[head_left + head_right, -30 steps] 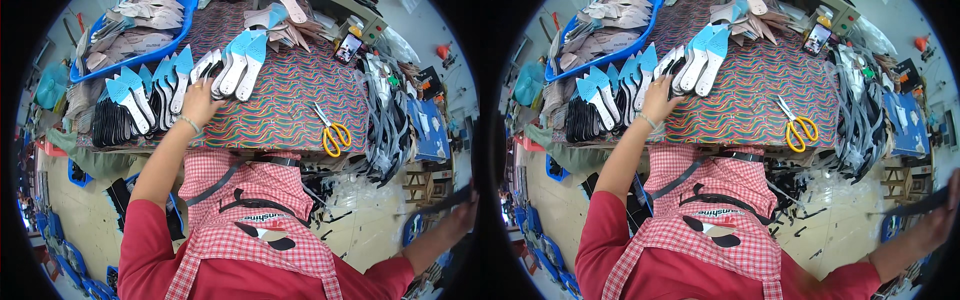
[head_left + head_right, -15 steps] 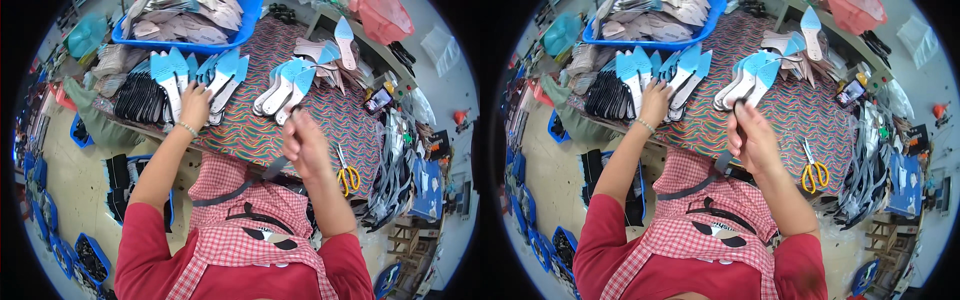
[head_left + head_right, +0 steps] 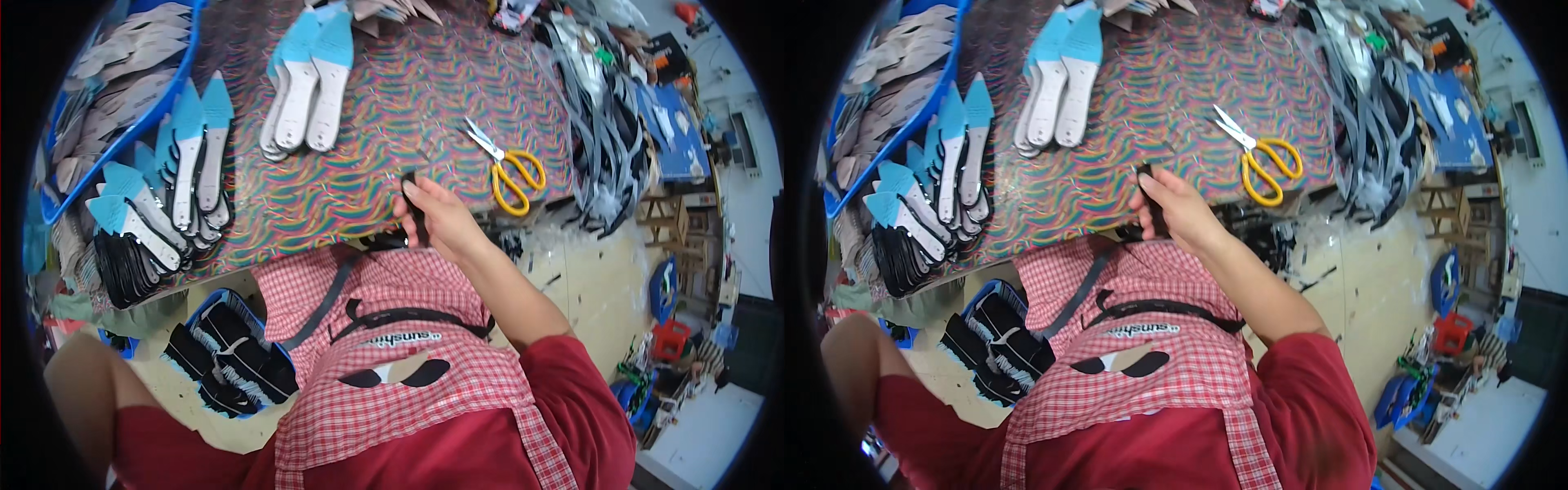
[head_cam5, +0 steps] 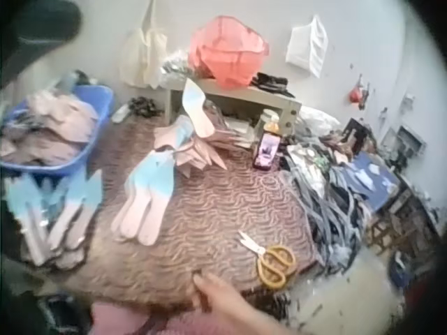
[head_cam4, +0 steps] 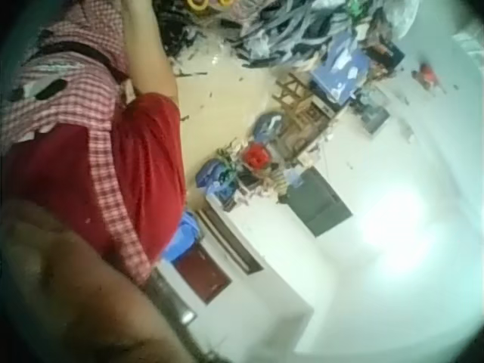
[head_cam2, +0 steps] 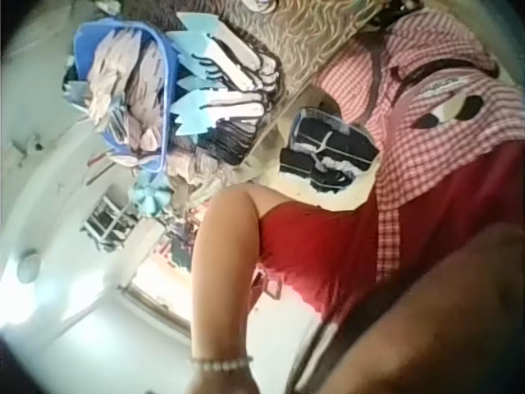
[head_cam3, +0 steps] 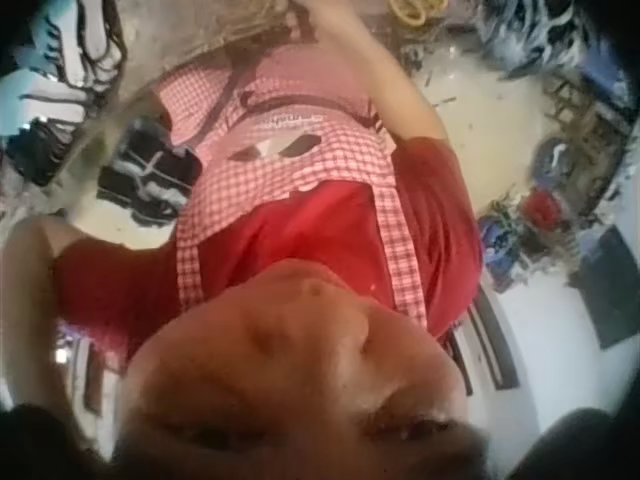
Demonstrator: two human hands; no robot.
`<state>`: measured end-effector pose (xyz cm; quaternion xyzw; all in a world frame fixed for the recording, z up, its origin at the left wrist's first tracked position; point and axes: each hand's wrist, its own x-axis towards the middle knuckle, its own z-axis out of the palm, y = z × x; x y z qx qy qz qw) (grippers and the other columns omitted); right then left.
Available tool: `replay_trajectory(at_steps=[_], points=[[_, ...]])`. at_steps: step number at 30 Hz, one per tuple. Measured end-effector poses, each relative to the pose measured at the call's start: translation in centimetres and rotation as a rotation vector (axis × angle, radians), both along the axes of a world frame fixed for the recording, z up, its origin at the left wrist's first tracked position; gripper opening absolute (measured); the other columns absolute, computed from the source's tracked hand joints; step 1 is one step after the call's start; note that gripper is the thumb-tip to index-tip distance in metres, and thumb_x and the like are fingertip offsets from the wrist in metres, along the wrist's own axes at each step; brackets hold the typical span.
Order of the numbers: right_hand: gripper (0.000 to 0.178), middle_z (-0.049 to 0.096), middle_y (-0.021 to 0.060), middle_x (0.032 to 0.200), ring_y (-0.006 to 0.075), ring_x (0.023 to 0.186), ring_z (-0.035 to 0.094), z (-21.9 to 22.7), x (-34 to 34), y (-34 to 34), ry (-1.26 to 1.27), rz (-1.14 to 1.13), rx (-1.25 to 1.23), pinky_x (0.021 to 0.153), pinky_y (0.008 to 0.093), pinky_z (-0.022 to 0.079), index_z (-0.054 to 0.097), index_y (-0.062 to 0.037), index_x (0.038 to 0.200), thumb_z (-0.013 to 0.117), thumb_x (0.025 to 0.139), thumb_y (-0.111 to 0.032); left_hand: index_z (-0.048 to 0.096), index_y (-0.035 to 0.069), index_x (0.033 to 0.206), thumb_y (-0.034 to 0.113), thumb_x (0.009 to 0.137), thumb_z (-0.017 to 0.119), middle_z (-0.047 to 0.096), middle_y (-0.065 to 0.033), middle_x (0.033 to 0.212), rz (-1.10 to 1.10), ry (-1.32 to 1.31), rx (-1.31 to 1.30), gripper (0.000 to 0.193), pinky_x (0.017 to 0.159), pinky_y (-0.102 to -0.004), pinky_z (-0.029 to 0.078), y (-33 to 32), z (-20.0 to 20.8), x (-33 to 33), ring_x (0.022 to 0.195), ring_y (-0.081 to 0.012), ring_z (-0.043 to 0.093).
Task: The person assembles slipper soles by attaching black elastic straps to the sides of light blue and white insoles. They pick up a sole, wrap the strap around the edges, and secure it in place, repeating this process for multiple units on a cluttered workbench.
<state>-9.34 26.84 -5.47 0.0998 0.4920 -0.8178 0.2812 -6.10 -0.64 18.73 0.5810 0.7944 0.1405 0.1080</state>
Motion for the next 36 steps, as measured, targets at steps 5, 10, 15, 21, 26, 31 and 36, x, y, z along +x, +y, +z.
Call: replay_trajectory(at_steps=[5,10,15,21,26,31,36], points=[[0.02,0.057,0.0019,0.079,0.0093,0.057,0.053,-0.9,-0.7,-0.8,-0.002,0.033,-0.04,0.046,0.0247,0.048,0.051,-0.0068,0.104,0.049,0.098,-0.025,0.042,0.006,0.139,0.015,0.096,0.043,0.04,-0.0155,0.144,-0.047,-0.046,-0.099,0.044,0.111,-0.0453,0.025,1.0,-1.4,0.3,0.132,-0.0312,0.038],[0.02,0.057,0.0042,0.078,0.0115,0.053,0.054,1.1,-1.1,-2.2,0.044,0.103,0.02,0.044,0.026,0.047,0.05,-0.0048,0.107,0.044,0.1,-0.023,0.043,0.007,0.138,0.017,0.095,0.045,0.039,-0.0162,0.144,-0.019,-0.066,-0.104,0.044,0.11,-0.0471,0.025,0.6,-2.0,0.9,0.132,-0.0328,0.037],[0.019,0.057,0.0055,0.073,0.0142,0.052,0.055,1.4,-1.5,-3.0,0.066,0.148,-0.001,0.047,0.0275,0.048,0.051,-0.0056,0.102,0.045,0.1,-0.023,0.044,0.008,0.138,0.019,0.095,0.047,0.039,-0.0169,0.144,0.036,-0.025,-0.136,0.045,0.11,-0.0488,0.024,1.0,-2.8,1.6,0.132,-0.0345,0.036],[0.02,0.061,0.0046,0.085,0.0146,0.061,0.058,0.0,-2.6,-1.1,0.102,-0.005,-0.076,0.051,0.0276,0.049,0.052,-0.006,0.104,0.049,0.098,-0.025,0.045,0.009,0.137,0.022,0.094,0.049,0.038,-0.0178,0.144,0.11,-0.041,-0.093,0.045,0.11,-0.0509,0.024,1.6,-2.3,2.3,0.132,-0.0364,0.036],[0.02,0.063,0.0068,0.091,0.0139,0.068,0.061,0.0,-4.8,-0.7,0.148,-0.048,-0.026,0.054,0.0275,0.054,0.053,-0.0055,0.108,0.048,0.098,-0.023,0.046,0.01,0.136,0.024,0.093,0.051,0.038,-0.0185,0.144,0.144,-0.037,-0.101,0.046,0.11,-0.0526,0.023,1.7,-2.8,2.0,0.132,-0.0381,0.035],[0.022,0.062,0.0076,0.096,0.0155,0.077,0.062,0.9,-6.2,-2.0,0.163,-0.079,-0.042,0.061,0.03,0.056,0.053,-0.0036,0.109,0.048,0.098,-0.023,0.046,0.012,0.136,0.026,0.092,0.053,0.038,-0.0192,0.144,0.344,-0.041,0.06,0.046,0.11,-0.0544,0.022,1.2,-3.8,1.0,0.133,-0.0397,0.035],[0.022,0.06,0.0038,0.094,0.0137,0.082,0.059,-2.9,-10.5,-3.6,0.19,-0.209,-0.036,0.076,0.0281,0.054,0.055,-0.0019,0.108,0.052,0.097,-0.021,0.047,0.013,0.135,0.028,0.092,0.055,0.037,-0.0199,0.144,0.894,0.327,0.063,0.047,0.11,-0.0561,0.022,2.6,-16.5,-11.2,0.133,-0.0413,0.034]])
